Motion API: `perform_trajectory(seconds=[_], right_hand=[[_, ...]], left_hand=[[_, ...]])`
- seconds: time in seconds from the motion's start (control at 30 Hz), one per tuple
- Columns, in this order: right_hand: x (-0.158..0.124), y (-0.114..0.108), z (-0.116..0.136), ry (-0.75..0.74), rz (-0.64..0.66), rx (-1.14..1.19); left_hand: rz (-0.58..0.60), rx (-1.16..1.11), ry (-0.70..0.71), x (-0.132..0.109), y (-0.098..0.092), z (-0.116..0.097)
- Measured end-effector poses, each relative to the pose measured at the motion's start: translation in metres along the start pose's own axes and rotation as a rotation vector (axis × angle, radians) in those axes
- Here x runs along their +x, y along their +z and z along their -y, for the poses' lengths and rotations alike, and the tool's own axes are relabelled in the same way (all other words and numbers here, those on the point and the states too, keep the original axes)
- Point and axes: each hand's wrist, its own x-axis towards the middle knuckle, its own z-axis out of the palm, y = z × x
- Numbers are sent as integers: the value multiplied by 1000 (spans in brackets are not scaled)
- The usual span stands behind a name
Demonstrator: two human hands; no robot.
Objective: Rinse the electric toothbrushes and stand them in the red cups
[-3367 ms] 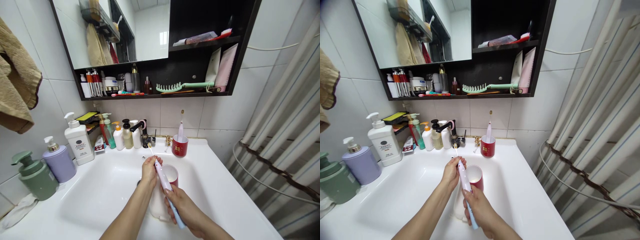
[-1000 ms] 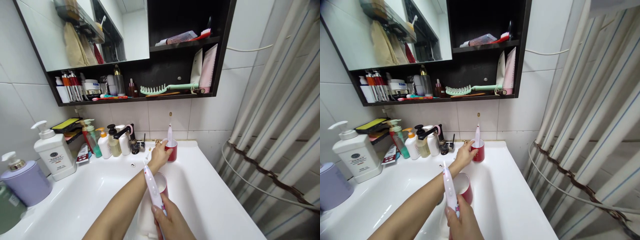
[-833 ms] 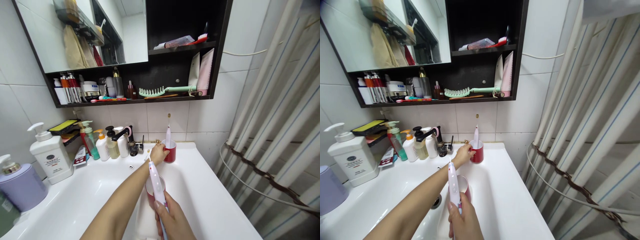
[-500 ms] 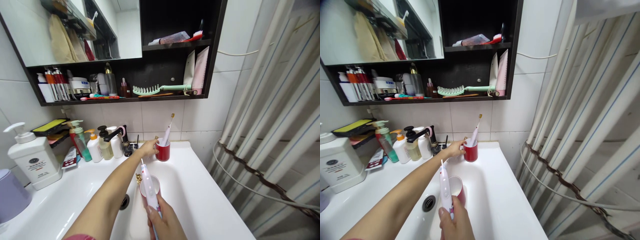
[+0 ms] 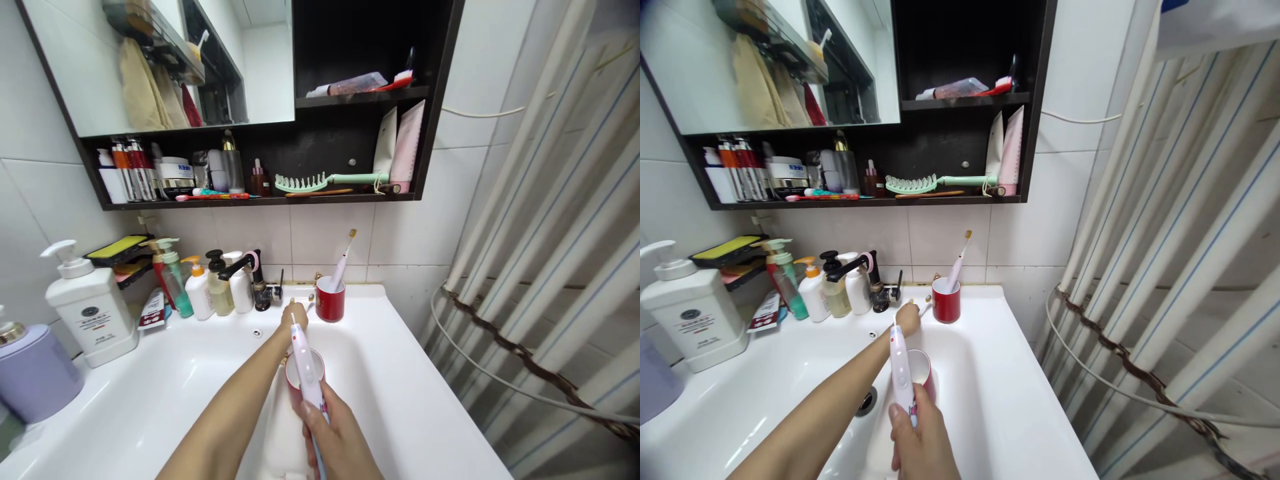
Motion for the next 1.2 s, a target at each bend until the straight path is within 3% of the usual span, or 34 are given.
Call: perform_trajectory(seconds=[0.2,0.37,0.53,0.9,1.2], right_hand=[[-3,5,-2,72,81,27],[-9,14,-8,55,167,-35],[-10,18,-11,56,186,-31],[-6,12,-11,88,104,-179],[-9,18,-15,89,112,-106]], left_hand=[[44,-219,-115,-60,-53,-15],[42,-688,-243,-99,-78,-23],[36,-763,-239,-103,-80,-21],[34,-693,-199,-102,-73,-14],[-18,-821,-352,-104,-67,-19]])
